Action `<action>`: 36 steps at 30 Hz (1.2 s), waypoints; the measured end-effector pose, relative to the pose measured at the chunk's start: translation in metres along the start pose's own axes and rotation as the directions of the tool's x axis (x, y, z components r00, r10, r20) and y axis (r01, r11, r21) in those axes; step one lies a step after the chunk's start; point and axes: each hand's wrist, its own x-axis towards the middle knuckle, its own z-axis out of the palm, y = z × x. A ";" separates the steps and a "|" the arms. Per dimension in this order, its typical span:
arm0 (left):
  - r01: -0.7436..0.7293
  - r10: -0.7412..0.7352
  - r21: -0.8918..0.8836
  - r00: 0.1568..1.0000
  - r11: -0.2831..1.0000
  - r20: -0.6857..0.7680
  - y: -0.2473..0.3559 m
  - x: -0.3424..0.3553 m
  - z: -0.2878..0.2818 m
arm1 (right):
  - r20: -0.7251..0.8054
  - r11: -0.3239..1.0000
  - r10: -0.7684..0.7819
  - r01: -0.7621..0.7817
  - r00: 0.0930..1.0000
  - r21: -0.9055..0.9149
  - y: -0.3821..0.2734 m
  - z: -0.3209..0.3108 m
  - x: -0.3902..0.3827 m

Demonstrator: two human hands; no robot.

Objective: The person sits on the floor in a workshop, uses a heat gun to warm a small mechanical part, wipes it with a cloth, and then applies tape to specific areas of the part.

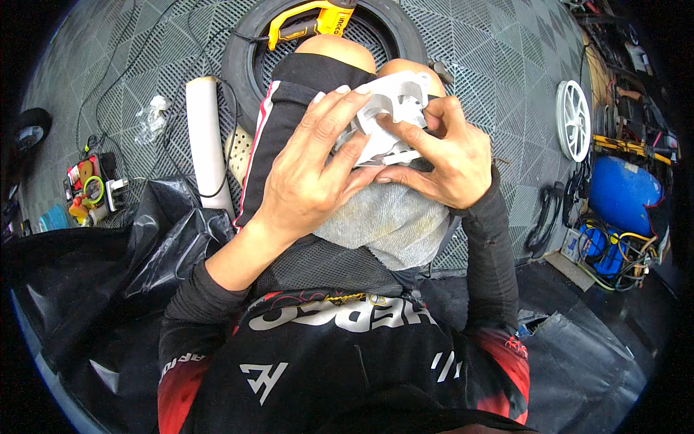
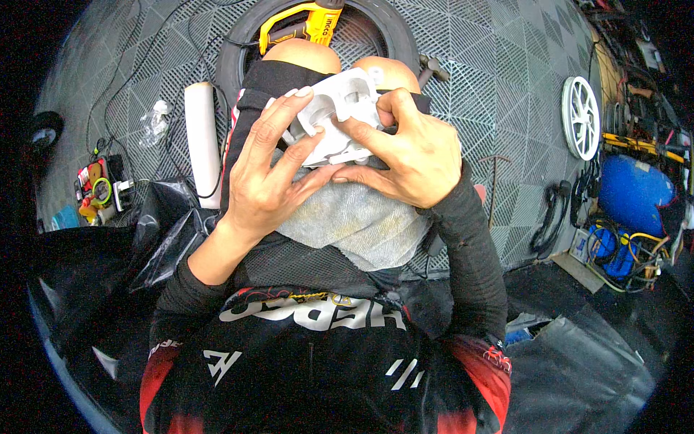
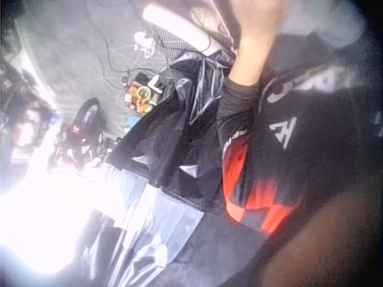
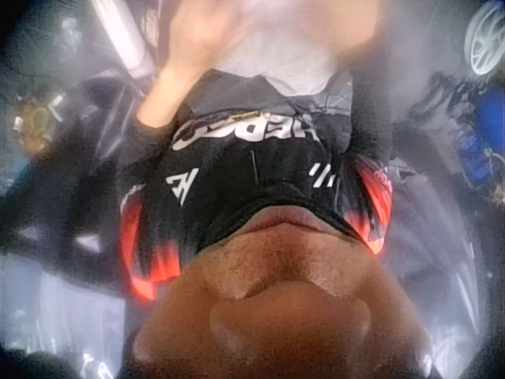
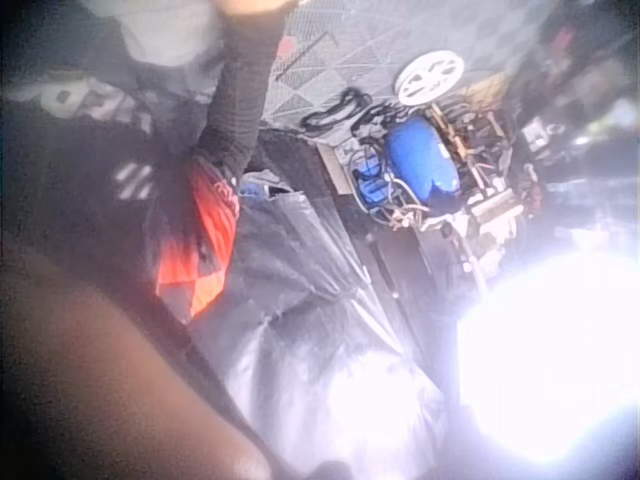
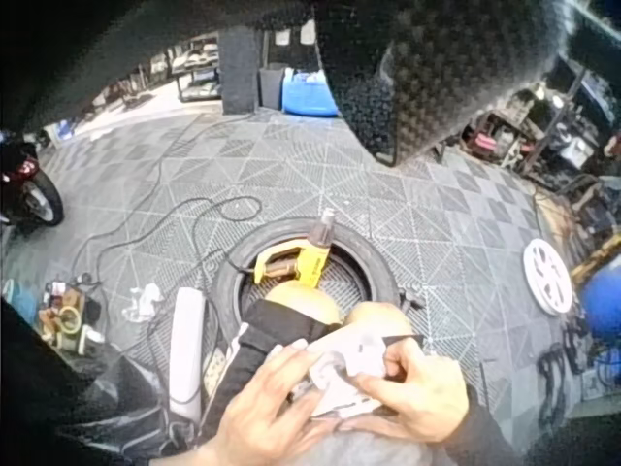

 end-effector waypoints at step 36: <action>0.015 -0.022 -0.074 0.995 0.997 -0.094 -0.008 0.002 0.010 | -0.143 0.991 -0.121 0.128 0.982 0.044 0.003 0.027 -0.012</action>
